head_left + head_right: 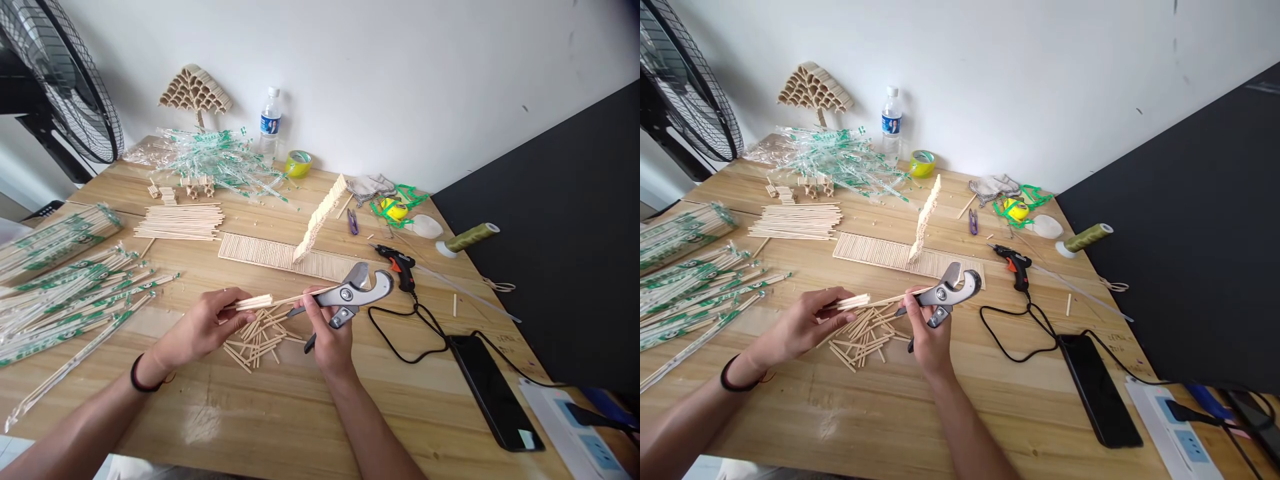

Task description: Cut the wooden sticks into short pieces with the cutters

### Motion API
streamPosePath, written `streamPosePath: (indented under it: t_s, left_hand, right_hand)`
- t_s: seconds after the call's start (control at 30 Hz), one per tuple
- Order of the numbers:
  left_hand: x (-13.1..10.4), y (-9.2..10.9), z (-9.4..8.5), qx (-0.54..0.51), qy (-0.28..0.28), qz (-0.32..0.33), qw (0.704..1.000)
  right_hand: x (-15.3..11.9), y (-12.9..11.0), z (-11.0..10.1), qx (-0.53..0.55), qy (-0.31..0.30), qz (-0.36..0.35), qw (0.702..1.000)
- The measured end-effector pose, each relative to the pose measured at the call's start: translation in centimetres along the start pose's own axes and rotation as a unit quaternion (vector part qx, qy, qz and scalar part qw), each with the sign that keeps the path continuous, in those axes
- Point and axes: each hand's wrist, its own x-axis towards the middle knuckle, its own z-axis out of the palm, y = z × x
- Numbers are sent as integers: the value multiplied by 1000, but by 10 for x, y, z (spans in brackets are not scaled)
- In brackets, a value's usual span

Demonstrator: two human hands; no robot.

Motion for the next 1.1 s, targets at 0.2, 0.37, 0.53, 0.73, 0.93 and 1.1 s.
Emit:
streamPosePath:
  t_s: [0.2,0.37,0.53,0.73,0.93,1.1]
  left_hand:
    - [1,-1,0,-6,2,-14,1000]
    - [1,-5,3,-8,-14,-18,1000]
    - [0,-4,3,-5,-18,-22,1000]
    - [1,-4,3,0,-15,-23,1000]
    - [1,-2,2,24,-10,9,1000]
    - [-1,-1,3,30,-24,25,999]
  right_hand:
    - [9,-5,-2,53,83,-4,995]
    - [13,-8,-2,73,93,-2,993]
    - [9,-9,-3,1,68,-38,997]
    - [7,-11,-3,-57,40,-74,995]
    - [6,-13,-1,-83,30,-62,994]
    - [-1,-16,4,-150,-6,-66,986]
